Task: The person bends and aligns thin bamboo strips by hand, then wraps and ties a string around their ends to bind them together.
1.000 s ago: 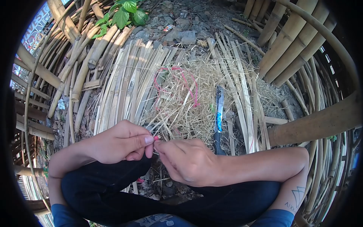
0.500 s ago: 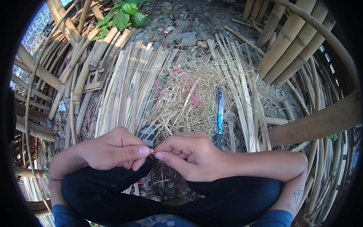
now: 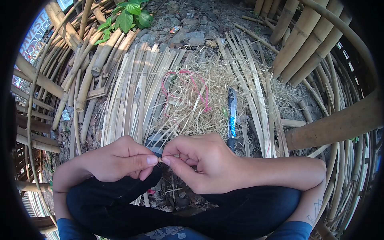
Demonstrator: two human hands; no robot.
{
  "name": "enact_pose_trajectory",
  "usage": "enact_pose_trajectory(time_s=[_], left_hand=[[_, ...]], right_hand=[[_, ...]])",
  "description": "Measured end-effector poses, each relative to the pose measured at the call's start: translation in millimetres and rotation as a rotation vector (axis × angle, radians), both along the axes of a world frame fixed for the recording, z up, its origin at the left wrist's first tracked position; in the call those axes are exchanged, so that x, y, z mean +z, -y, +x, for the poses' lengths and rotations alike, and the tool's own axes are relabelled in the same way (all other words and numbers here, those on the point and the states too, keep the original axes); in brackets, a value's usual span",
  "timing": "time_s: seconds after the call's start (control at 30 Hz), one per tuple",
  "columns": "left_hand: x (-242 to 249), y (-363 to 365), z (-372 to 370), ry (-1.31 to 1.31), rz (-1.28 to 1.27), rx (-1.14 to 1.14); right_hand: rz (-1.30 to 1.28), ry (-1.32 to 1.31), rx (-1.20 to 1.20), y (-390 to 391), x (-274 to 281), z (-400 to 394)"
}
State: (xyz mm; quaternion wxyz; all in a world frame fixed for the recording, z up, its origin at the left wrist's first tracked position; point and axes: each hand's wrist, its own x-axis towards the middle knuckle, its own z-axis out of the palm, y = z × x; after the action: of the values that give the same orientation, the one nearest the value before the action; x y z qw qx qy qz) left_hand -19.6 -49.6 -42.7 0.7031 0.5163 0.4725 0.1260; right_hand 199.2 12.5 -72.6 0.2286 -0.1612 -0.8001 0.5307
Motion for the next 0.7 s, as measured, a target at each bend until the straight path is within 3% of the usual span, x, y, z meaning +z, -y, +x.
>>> enact_pose_trajectory(time_s=[0.37,0.7], left_hand=[[4,-1,9,-0.249,0.142,-0.028],[-1,2,11,-0.285,0.249,0.051]], right_hand=[[0.052,0.061,-0.039,8,1,-4],[0.410,-0.171,0.048,14,-21,-5]])
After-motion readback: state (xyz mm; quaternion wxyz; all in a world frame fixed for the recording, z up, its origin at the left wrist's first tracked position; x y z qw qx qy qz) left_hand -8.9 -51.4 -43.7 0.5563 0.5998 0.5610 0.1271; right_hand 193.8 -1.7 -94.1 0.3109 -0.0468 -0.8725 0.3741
